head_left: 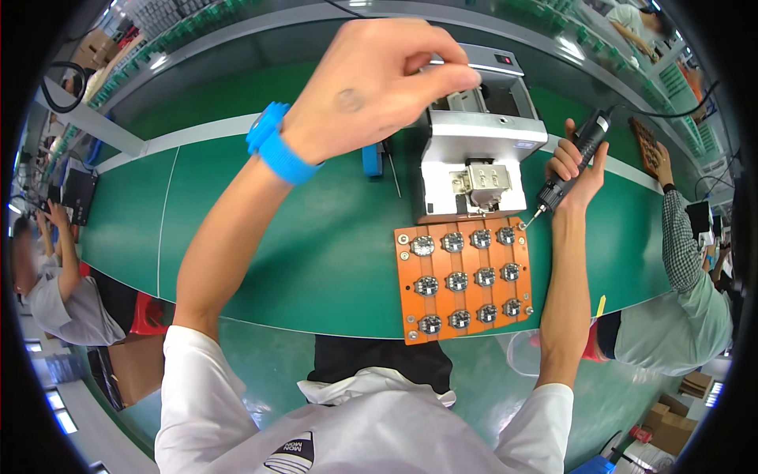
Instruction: Use an electric screwdriver to drive screws into components on a printed circuit board array.
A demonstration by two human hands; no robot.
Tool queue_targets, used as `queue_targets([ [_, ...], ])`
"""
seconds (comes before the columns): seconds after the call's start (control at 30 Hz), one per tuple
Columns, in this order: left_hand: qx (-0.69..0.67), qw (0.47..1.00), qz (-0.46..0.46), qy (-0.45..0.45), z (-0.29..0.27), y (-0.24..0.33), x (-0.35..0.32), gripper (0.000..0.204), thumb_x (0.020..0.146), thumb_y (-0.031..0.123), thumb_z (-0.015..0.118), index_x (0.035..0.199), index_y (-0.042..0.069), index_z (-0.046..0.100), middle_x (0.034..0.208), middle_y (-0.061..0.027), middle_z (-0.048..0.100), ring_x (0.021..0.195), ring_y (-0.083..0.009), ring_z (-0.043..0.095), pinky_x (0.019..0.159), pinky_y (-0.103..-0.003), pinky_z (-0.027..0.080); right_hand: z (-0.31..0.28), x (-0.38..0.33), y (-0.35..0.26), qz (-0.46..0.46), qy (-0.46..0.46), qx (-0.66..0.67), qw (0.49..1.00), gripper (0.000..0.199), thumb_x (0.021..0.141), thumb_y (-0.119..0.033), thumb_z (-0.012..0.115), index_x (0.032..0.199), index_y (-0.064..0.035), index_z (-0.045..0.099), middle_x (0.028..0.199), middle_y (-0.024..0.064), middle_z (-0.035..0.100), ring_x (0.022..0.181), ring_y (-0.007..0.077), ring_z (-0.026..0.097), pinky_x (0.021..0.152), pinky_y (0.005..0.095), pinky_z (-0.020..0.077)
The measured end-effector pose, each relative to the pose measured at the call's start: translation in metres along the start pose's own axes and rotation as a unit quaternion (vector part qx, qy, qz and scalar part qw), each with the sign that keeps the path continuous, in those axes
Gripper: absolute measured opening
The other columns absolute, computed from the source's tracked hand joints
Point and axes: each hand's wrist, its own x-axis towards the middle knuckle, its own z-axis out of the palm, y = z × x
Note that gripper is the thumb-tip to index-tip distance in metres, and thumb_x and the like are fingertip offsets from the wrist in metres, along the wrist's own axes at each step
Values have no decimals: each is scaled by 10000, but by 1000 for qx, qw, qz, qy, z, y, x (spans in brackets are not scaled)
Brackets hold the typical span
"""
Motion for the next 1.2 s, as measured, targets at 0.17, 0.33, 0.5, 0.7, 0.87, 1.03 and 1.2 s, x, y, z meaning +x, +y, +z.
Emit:
queue_targets([
  [0.17, 19, 996, -78, -45, 9, -6, 3, 228, 919, 215, 726, 950, -10, 751, 697, -47, 601, 601, -114, 471, 539, -295, 384, 1, 3, 1, -32, 53, 63, 996, 685, 1029, -465, 462, 1377, 123, 407, 791, 57, 408, 638, 147, 397, 568, 268, 387],
  [0.33, 18, 995, -87, 52, 1, -9, -23, 230, 895, 195, 731, 844, -10, 639, 606, -67, 541, 578, -120, 568, 517, -293, 425, 12, 2, 4, -36, -30, 118, 992, 686, 1049, -394, 515, 1499, 82, 309, 943, 92, 445, 805, 176, 469, 759, 323, 540],
  [0.5, -6, 997, -20, 79, 21, -3, -96, 126, 934, 126, 694, 944, 8, 654, 796, -110, 625, 690, -245, 615, 626, -344, 488, 61, -10, 17, -72, -59, -35, 995, 674, 1057, -457, 473, 1513, 16, 321, 977, 85, 468, 783, 158, 494, 704, 320, 543],
  [0.7, -15, 996, -75, -41, 57, 22, -164, 230, 879, 103, 710, 1094, 62, 637, 1169, -154, 593, 1074, -351, 584, 917, -435, 491, 147, -37, 48, -163, -183, -306, 920, 879, 1007, -657, 425, 1546, 10, 231, 857, 104, 513, 553, 145, 497, 493, 321, 477],
  [0.87, -2, 994, -47, -101, 64, 15, -163, 276, 867, 128, 731, 1111, 70, 615, 1195, -148, 572, 1047, -340, 582, 890, -440, 488, 177, -35, 75, -198, -140, -382, 892, 1149, 855, -881, 379, 1541, 21, 194, 771, 96, 497, 530, 177, 494, 496, 351, 486],
  [1.03, -35, 988, -58, -140, 67, 5, -161, 322, 843, 148, 774, 1097, 69, 593, 1216, -142, 583, 1046, -331, 589, 898, -421, 479, 166, -28, 93, -207, -141, -328, 911, 1176, 797, -945, 336, 1511, -15, 248, 750, 101, 508, 523, 198, 500, 503, 376, 496],
  [1.2, -47, 984, -84, -151, 65, 5, -164, 307, 858, 162, 759, 1097, 60, 594, 1202, -127, 594, 1049, -321, 589, 905, -422, 476, 154, -28, 94, -219, -141, -351, 899, 1155, 797, -949, 327, 1503, -37, 267, 736, 99, 514, 501, 202, 502, 489, 377, 498],
])
